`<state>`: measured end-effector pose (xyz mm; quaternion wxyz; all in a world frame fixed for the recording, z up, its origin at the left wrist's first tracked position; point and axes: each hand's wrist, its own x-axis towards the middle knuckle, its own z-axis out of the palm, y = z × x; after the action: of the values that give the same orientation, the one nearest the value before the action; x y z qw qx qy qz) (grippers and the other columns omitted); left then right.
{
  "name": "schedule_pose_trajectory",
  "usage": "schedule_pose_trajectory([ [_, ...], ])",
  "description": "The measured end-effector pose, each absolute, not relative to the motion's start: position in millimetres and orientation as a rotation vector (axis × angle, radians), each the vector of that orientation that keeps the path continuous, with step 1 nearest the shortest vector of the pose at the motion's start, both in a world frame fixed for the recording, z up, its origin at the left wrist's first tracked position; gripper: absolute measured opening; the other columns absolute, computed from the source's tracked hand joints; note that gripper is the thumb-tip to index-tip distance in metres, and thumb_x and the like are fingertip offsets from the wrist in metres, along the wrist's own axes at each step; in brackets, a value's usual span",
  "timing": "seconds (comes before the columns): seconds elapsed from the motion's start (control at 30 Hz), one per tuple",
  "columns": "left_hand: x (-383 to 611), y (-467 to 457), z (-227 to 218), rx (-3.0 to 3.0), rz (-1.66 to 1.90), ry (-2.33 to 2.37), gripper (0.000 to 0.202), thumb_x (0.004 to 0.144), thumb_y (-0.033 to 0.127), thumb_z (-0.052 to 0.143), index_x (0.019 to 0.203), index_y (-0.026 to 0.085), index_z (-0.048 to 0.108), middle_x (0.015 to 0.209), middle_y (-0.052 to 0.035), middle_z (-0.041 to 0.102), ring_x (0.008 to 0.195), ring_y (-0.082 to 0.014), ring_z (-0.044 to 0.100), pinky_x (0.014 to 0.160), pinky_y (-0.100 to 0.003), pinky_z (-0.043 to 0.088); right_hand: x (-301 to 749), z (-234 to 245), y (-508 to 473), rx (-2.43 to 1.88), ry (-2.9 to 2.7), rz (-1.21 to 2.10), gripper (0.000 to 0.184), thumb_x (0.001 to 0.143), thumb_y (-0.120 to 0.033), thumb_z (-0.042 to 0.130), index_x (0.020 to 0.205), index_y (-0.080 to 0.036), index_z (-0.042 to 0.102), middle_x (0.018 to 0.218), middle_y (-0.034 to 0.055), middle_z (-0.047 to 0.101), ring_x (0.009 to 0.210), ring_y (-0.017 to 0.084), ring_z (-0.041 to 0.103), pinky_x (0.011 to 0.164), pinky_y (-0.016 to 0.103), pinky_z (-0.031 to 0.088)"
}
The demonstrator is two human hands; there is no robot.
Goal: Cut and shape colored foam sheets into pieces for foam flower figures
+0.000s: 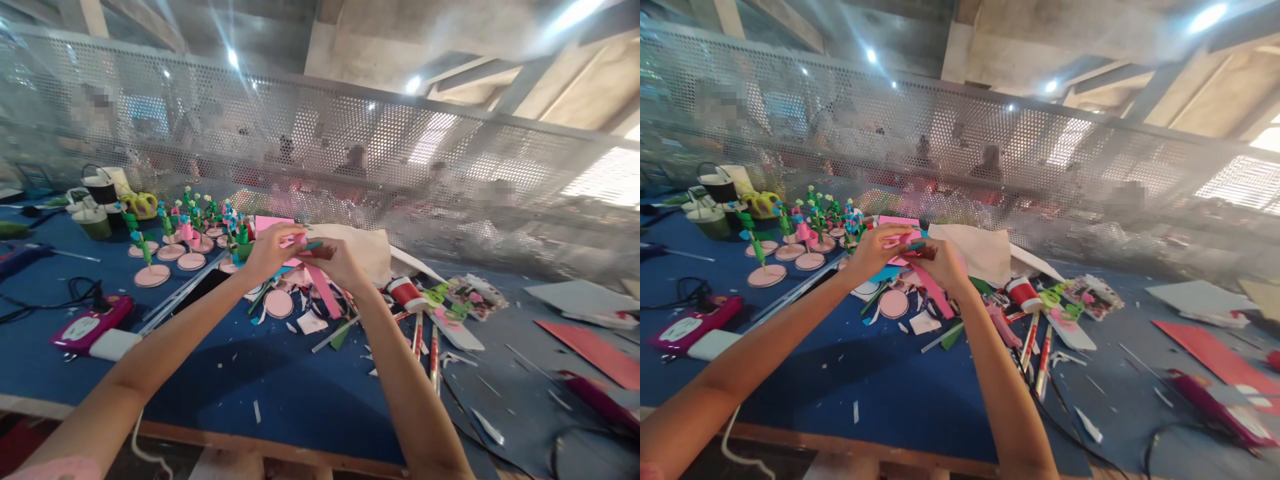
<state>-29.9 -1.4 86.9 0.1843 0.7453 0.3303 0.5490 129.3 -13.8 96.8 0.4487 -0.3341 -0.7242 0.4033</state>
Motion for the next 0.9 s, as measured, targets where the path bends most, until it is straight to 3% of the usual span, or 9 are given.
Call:
schedule_pose_trajectory([
  [0.33, -39.9, -15.0, 108.1, 2.31, 1.354, 1.081, 0.022, 0.074, 0.03, 0.065, 0.093, 0.021, 0.071, 0.08, -0.0029, 0.073, 0.074, -0.0176, 0.066, 0.074, -0.03, 0.05, 131.0, 103.4, -20.9, -1.0, -1.99, 0.601, 0.024, 0.065, -0.013, 0.057, 0.077, -0.025, 0.075, 0.084, -0.0005, 0.073, 0.084, 0.022, 0.066, 0.073, 0.033, 0.052],
  [0.47, -38.7, -18.7, 109.7, 2.351, 1.354, 1.053, 0.017, 0.075, 0.029, 0.065, 0.086, 0.019, 0.072, 0.08, -0.0035, 0.073, 0.074, -0.0163, 0.067, 0.071, -0.028, 0.05, 133.4, 111.0, -26.2, -1.097, -2.038, 0.449, 0.028, 0.065, -0.008, 0.055, 0.074, -0.026, 0.075, 0.08, -0.0015, 0.073, 0.079, 0.021, 0.066, 0.072, 0.031, 0.05],
  [0.77, -35.8, -23.3, 108.0, 2.268, 1.485, 0.962, 0.023, 0.072, 0.038, 0.066, 0.078, 0.016, 0.069, 0.075, -0.0051, 0.072, 0.07, -0.014, 0.066, 0.066, -0.024, 0.052, 142.7, 114.9, -23.9, -1.22, -2.046, -0.107, 0.015, 0.074, -0.02, 0.06, 0.072, -0.026, 0.073, 0.078, 0.0036, 0.071, 0.08, 0.022, 0.062, 0.077, 0.035, 0.044],
  [0.9, -36.0, -21.0, 106.1, 2.206, 1.457, 0.883, 0.026, 0.067, 0.04, 0.07, 0.075, 0.015, 0.068, 0.072, -0.0055, 0.07, 0.067, -0.0138, 0.066, 0.063, -0.024, 0.054, 147.1, 115.9, -21.9, -1.187, -2.1, -0.146, 0.019, 0.079, -0.021, 0.057, 0.07, -0.027, 0.072, 0.077, 0.0026, 0.071, 0.081, 0.02, 0.061, 0.081, 0.035, 0.042],
])
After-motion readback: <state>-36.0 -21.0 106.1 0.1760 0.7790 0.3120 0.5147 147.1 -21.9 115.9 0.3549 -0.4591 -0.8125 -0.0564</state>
